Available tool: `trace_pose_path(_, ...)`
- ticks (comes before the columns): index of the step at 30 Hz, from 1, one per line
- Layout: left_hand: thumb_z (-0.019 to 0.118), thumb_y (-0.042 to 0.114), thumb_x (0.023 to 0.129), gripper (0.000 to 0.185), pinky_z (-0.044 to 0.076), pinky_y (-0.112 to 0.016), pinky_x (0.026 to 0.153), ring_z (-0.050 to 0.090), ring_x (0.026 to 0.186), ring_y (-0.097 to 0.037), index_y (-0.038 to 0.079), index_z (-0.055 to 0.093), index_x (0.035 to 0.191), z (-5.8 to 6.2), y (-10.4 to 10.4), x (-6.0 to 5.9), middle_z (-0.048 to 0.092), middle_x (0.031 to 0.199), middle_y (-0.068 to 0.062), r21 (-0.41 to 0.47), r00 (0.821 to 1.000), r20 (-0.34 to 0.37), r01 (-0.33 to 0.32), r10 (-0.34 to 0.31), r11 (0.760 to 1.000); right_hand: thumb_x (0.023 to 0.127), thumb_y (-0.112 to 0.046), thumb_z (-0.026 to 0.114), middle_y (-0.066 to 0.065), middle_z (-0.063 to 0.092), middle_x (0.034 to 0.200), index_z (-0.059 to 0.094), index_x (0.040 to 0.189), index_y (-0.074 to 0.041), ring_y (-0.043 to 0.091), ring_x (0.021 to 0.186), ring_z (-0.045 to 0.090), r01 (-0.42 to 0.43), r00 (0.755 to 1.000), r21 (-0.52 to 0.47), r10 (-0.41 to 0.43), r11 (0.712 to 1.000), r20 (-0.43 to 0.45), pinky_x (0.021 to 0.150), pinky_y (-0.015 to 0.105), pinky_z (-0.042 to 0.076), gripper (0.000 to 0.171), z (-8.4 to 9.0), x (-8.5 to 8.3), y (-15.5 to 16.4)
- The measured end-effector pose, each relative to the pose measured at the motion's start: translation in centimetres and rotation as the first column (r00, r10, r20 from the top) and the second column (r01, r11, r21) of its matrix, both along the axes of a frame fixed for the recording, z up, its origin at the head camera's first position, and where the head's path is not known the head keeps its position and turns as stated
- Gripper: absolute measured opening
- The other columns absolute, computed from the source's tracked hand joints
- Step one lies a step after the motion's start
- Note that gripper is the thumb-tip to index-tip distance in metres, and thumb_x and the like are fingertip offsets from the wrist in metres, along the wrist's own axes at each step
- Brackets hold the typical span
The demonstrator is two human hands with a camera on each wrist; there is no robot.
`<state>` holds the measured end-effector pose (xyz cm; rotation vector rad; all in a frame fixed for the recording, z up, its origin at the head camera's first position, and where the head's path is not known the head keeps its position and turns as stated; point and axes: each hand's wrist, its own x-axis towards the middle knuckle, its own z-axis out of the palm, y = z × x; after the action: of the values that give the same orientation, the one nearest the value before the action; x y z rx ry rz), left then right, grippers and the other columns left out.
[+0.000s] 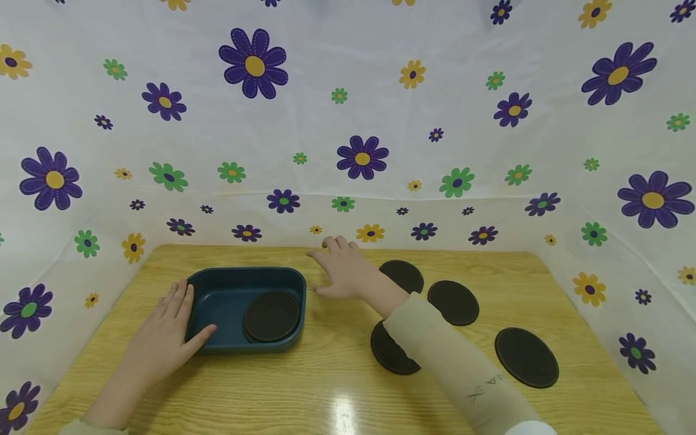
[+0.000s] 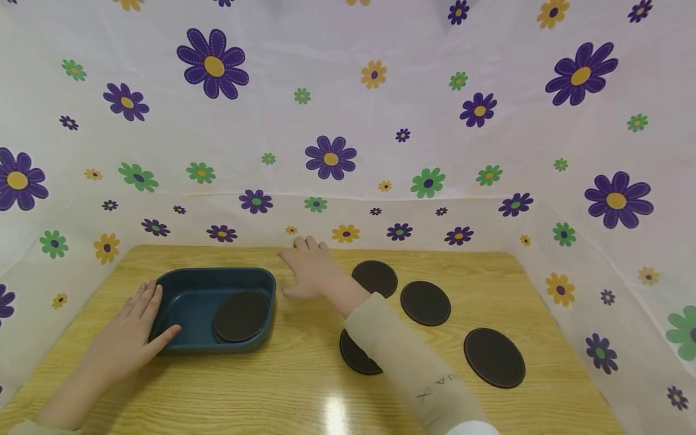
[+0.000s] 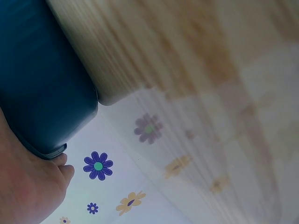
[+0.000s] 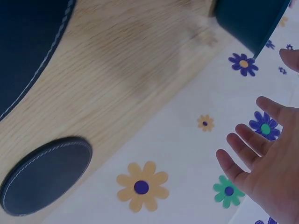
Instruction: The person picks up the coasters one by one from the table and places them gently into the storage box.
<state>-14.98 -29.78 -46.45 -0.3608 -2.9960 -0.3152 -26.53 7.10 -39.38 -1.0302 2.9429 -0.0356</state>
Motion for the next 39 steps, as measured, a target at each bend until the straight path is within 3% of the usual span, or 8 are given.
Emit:
trace_pose_path(9,0.058,0.060,0.104,0.103,0.008,-0.059,0.136,0.017,0.161,-0.053,-0.013,0.018,0.164,0.0,-0.1,-0.1,0.017,0.171,-0.037,-0.007,1.000,0.014,-0.001,0.002,1.000,0.096,-0.051,0.071,0.017,0.046,0.154,0.046,0.160,-0.021,0.037,0.141,0.046,0.068,0.997,0.018,-0.068,0.998,-0.025,0.117,0.058,0.043,0.074,-0.4,-0.8,3.3)
trace_pose_path(17,0.057,0.059,0.104,0.102,0.004,-0.056,0.136,0.014,0.162,-0.053,-0.014,0.017,0.164,0.0,-0.1,0.0,0.015,0.172,-0.037,-0.002,1.000,0.021,0.003,-0.003,1.000,0.097,-0.048,0.069,0.021,0.045,0.158,0.046,0.161,-0.019,0.041,0.146,0.042,0.127,0.992,0.014,-0.127,0.992,0.009,0.117,0.063,0.042,0.074,-1.0,-1.1,6.1)
trace_pose_path(30,0.059,0.060,0.103,0.102,0.013,-0.060,0.135,0.018,0.161,-0.052,-0.013,0.020,0.164,0.2,0.0,0.1,0.018,0.172,-0.036,-0.015,1.000,-0.004,-0.005,0.004,1.000,0.097,-0.049,0.068,0.026,0.044,0.155,0.047,0.160,-0.017,0.045,0.143,0.042,0.199,0.979,0.021,-0.200,0.980,0.032,0.114,0.066,0.042,0.073,-2.9,-1.6,9.6)
trace_pose_path(39,0.059,0.060,0.103,0.102,0.012,-0.059,0.135,0.018,0.161,-0.052,-0.013,0.021,0.164,0.1,-0.1,0.0,0.019,0.172,-0.036,-0.015,1.000,-0.010,-0.001,0.001,1.000,0.097,-0.051,0.067,0.027,0.040,0.159,0.046,0.161,-0.017,0.048,0.149,0.037,0.261,0.960,0.055,-0.265,0.964,0.092,0.118,0.071,0.037,0.075,-4.4,-2.2,10.9)
